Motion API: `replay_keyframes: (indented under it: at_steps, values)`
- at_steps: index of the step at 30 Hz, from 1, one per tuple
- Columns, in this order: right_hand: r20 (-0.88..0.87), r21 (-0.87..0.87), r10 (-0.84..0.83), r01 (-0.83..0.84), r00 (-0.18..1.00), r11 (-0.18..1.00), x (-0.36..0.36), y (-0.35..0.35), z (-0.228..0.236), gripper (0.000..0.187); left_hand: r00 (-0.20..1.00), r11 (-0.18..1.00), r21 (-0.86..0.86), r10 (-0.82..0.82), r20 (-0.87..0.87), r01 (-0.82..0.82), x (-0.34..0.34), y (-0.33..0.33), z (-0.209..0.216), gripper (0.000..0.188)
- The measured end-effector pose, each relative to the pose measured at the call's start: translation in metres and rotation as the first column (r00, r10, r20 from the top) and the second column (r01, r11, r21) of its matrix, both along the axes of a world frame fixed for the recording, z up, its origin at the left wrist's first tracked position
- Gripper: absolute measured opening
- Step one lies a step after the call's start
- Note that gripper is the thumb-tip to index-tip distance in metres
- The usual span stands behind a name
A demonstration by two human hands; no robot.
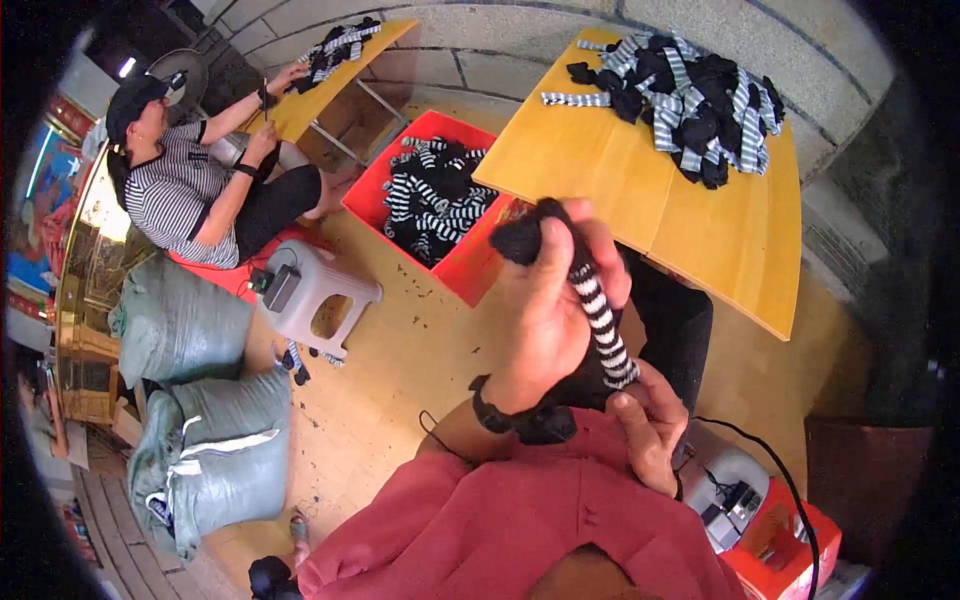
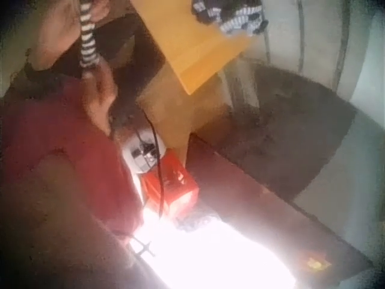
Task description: Stuffing striped fabric sleeves with black filling material using a tool.
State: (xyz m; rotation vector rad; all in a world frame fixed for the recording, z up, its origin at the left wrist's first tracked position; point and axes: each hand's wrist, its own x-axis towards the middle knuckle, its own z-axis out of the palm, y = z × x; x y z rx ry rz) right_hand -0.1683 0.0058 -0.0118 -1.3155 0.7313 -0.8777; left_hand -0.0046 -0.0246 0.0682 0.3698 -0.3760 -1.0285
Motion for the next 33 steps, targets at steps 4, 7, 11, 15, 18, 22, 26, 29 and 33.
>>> replay_keyframes:
  at_steps: [4,7,11,15,18,22,26,29,33]
  values:
    - [-0.039,-0.077,-0.020,0.017,0.999,0.997,-0.001,0.000,-0.005,0.038,0.988,0.981,-0.136,-0.126,0.093,0.138,0.008,0.002,-0.008,0.029]
    - [0.126,0.201,-0.122,0.095,0.985,0.975,0.011,0.004,0.007,0.038,0.965,0.983,-0.148,-0.071,0.253,0.111,0.005,0.002,-0.017,0.030]
    - [0.157,0.299,-0.091,0.040,0.983,0.954,0.005,0.005,0.001,0.039,0.970,0.982,-0.169,-0.046,0.239,0.089,-0.002,0.001,-0.020,0.029]
    - [0.202,0.228,-0.170,0.123,0.964,0.966,0.009,0.007,-0.005,0.038,0.967,0.962,-0.215,-0.116,0.226,0.166,-0.006,0.004,-0.017,0.030]
    - [0.240,0.199,-0.186,0.140,0.953,0.970,0.009,0.009,-0.005,0.044,0.962,0.949,-0.236,-0.155,0.226,0.208,-0.012,0.010,-0.015,0.033]
    - [0.343,0.207,-0.135,0.065,0.930,0.976,0.009,0.008,-0.009,0.047,0.969,0.950,-0.224,-0.183,0.167,0.218,-0.020,0.014,-0.020,0.044]
    - [0.347,0.158,-0.190,0.143,0.918,0.977,0.012,0.007,-0.011,0.049,0.973,0.951,-0.212,-0.206,0.105,0.224,-0.024,0.016,-0.024,0.045]
    - [0.394,0.239,-0.172,0.080,0.903,0.968,0.011,0.006,-0.007,0.050,0.959,0.931,-0.240,-0.247,0.138,0.275,-0.024,0.016,-0.028,0.045]
    - [0.487,0.447,0.020,-0.269,0.873,0.853,0.005,-0.004,0.003,0.051,0.954,0.930,-0.212,-0.290,0.084,0.301,-0.027,0.019,-0.020,0.044]
